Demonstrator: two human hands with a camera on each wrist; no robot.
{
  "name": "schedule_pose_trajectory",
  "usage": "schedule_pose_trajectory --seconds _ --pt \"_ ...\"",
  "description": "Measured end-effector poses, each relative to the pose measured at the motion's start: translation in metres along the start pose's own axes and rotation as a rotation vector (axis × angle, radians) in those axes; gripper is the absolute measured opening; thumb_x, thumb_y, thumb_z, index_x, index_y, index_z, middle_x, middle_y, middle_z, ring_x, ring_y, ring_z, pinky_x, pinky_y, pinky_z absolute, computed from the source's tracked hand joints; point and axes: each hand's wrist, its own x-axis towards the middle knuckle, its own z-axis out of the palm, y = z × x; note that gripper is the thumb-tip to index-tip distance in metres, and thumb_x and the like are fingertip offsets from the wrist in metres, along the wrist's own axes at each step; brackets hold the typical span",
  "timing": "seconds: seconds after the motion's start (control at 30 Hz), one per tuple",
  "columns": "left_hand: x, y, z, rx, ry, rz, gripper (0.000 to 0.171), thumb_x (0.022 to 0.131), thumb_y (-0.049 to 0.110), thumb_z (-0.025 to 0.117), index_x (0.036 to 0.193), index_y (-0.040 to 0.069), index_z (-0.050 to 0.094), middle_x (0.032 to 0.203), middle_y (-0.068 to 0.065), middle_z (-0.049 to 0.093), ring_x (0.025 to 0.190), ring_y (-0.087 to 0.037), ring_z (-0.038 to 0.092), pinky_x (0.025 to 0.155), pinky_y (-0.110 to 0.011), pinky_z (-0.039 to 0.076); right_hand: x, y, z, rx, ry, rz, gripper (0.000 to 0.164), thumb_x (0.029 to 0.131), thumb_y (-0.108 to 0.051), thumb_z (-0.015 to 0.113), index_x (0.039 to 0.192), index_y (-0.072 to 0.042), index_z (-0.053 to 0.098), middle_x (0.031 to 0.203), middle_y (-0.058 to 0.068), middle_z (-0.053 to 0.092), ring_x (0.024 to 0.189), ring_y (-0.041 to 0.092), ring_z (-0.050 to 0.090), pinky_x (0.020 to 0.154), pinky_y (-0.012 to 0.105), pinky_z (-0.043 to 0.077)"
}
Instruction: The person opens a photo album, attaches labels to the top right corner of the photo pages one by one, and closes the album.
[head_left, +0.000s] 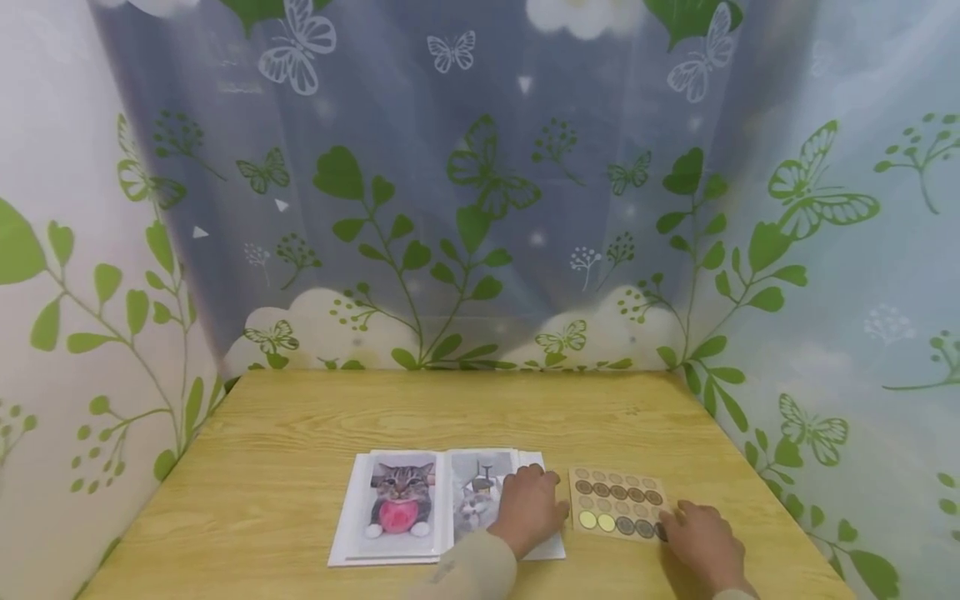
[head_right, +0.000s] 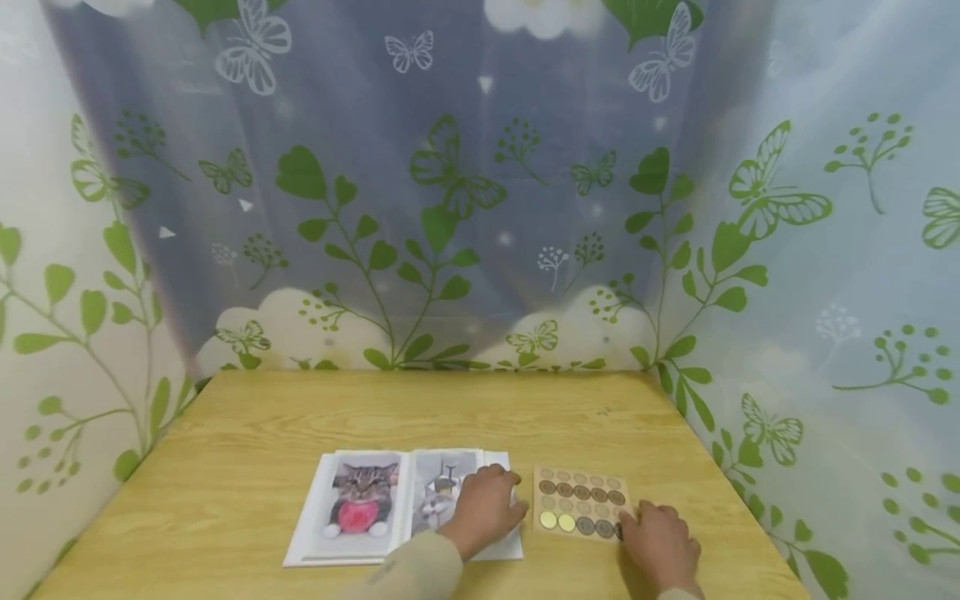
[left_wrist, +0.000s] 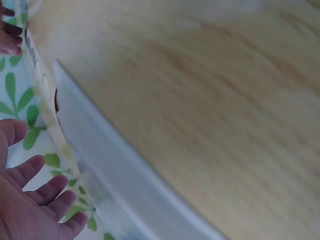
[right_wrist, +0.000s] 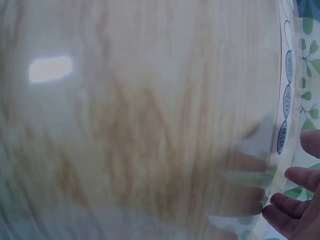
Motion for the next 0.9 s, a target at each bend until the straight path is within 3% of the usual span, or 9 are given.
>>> schedule_pose_trajectory --seconds 0.33,0.57,0.9 --pt "-0.001 0.008 0.019 0.037 0.007 -0.037 0.041 0.087 0.047 0.070 0.108 0.012 0.073 0.113 -0.011 0.065 0.115 -0.029 0.055 0.105 -0.054 0.038 0.000 -0.003 0.005 -0.017 -0.025 0.014 0.056 0.100 -0.038 0.050 0.123 0.012 0.055 0.120 0.040 0.052 0.107 0.059 0.050 0.082 0.073 0.043" --pt "0.000 0.010 0.026 0.113 -0.045 -0.036 0.050 0.088 0.055 0.063 0.107 0.009 0.073 0.120 -0.014 0.062 0.123 -0.032 0.051 0.108 -0.058 0.034 0.000 -0.003 0.008 -0.012 -0.042 0.046 0.054 0.100 -0.038 0.050 0.122 0.011 0.057 0.122 0.041 0.049 0.109 0.057 0.049 0.085 0.074 0.040" --pt "0.000 0.014 0.024 0.154 -0.072 -0.011 0.046 0.091 0.054 0.061 0.107 0.013 0.075 0.119 -0.014 0.062 0.124 -0.031 0.049 0.108 -0.059 0.033 0.002 -0.003 0.010 -0.016 -0.042 0.070 0.052 0.100 -0.035 0.048 0.126 0.009 0.057 0.130 0.041 0.044 0.116 0.058 0.044 0.091 0.075 0.035"
